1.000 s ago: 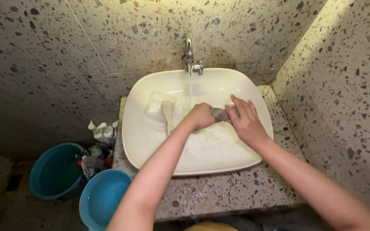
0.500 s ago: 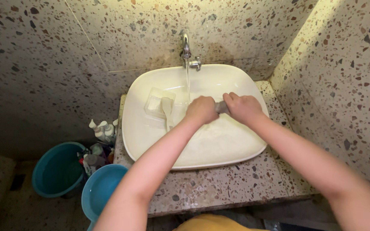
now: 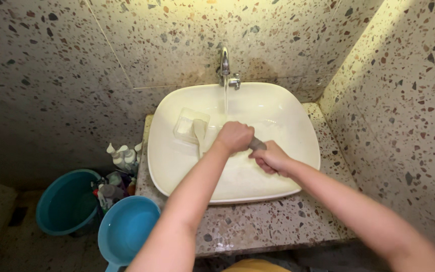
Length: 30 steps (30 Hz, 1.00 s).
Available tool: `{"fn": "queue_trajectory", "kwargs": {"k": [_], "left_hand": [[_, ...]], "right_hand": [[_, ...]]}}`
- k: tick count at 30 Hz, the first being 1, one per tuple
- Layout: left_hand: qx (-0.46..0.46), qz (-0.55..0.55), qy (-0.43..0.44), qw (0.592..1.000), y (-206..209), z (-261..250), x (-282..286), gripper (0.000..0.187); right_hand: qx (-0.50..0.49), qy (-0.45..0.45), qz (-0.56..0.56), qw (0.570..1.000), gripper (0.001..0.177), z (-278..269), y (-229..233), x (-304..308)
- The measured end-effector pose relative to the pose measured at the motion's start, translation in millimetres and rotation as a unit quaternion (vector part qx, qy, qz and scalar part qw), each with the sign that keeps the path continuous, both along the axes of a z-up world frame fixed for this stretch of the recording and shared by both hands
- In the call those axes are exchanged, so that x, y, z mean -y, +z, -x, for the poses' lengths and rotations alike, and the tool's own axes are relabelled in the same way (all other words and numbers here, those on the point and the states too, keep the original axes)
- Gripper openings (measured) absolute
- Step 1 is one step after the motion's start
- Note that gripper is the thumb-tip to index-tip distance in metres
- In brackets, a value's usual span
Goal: The person rinses and wrings a cloth in a sink, then uses a small white brush to scrub the inside and outside of a clear plastic container and the surrounding countertop before rinsing the cloth and container again.
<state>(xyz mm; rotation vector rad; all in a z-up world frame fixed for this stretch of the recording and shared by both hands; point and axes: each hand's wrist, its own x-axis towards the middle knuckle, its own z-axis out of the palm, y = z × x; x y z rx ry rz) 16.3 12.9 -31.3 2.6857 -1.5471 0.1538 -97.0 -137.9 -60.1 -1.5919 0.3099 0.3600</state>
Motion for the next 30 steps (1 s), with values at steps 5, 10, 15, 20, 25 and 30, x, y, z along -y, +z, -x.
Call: {"fn": "queue_trajectory", "kwargs": {"k": [5, 10, 15, 20, 25, 30], "left_hand": [[0.006, 0.033, -0.050, 0.998, -21, 4, -4, 0.018], [0.008, 0.058, -0.020, 0.998, -25, 7, -15, 0.023], [-0.093, 0.038, 0.004, 0.995, 12, 22, -40, 0.067], [-0.223, 0.145, -0.021, 0.964, 25, 29, -52, 0.069], [-0.221, 0.273, -0.073, 0.933, 18, 30, -52, 0.058], [-0.402, 0.320, 0.043, 0.856, 18, 36, -50, 0.040]], "right_hand": [[-0.012, -0.010, -0.026, 1.000, 0.032, 18, -7, -10], [0.098, 0.062, 0.260, 0.959, 0.028, 30, 14, -15], [0.216, 0.071, 0.328, 0.917, 0.050, 27, 37, 18], [0.291, 0.017, 0.387, 0.875, 0.029, 39, 62, 35], [0.239, -0.024, 0.425, 0.873, 0.020, 47, 74, 34], [0.270, -0.092, 0.383, 0.879, 0.013, 52, 95, 46]]}}
